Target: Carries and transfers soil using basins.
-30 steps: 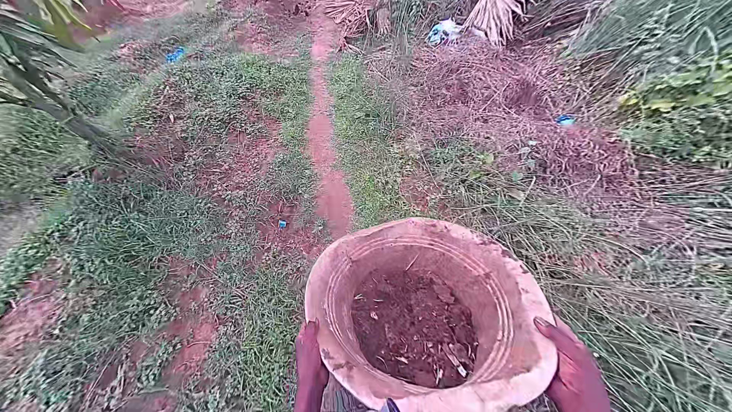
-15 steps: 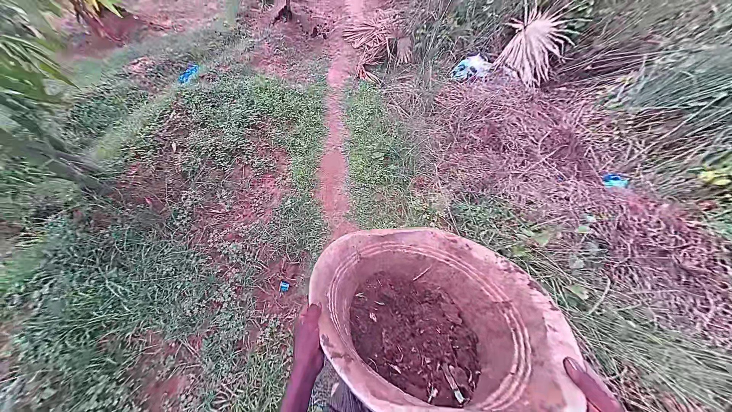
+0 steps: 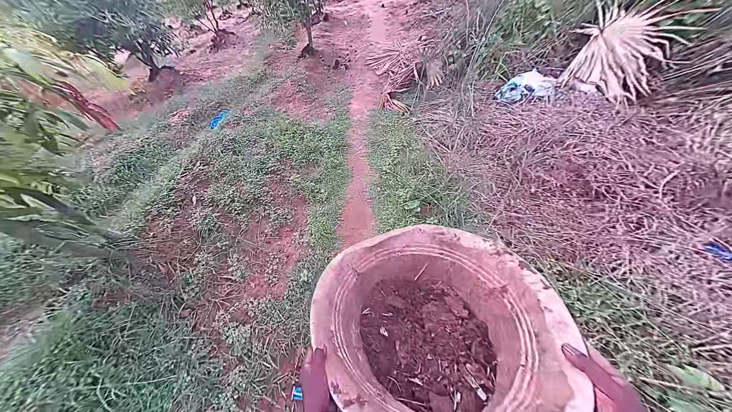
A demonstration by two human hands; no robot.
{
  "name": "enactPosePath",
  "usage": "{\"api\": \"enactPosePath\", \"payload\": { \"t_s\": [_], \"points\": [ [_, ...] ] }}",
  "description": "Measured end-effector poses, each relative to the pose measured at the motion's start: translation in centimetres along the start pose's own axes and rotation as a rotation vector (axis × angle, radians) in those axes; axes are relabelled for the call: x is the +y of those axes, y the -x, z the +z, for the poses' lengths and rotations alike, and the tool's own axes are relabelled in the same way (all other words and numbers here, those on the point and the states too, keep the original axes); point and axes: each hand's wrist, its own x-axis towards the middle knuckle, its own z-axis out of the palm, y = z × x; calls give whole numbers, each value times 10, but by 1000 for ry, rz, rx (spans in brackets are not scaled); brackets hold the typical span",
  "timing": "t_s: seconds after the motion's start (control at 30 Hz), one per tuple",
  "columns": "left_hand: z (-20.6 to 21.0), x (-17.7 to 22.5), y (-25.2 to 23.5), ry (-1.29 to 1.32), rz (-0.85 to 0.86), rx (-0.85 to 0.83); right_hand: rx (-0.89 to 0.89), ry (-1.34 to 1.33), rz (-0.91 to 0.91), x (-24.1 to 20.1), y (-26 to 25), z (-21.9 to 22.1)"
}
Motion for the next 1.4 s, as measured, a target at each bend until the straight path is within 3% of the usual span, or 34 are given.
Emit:
{"api": "enactPosePath", "payload": {
  "t_s": [0.27,0.63,0.9,1.2,1.3,1.4],
  "points": [
    [135,57,-175,-32,-118,-26,152,78,105,5,-157,145],
    [330,215,-365,-61,-73,-82,206,33,77,-35,-354,337],
    [475,270,-533,-45,63,-77,122,-70,64,-15,-565,473],
    [638,333,-690,33,19,-57,31,39,40,-60,-785,628],
    [698,351,-770,-4,-13,-86,111,43,45,-50,-856,683],
    [775,394,-840,-30,-65,-112,208,55,43,-56,-920,740]
  ]
}}
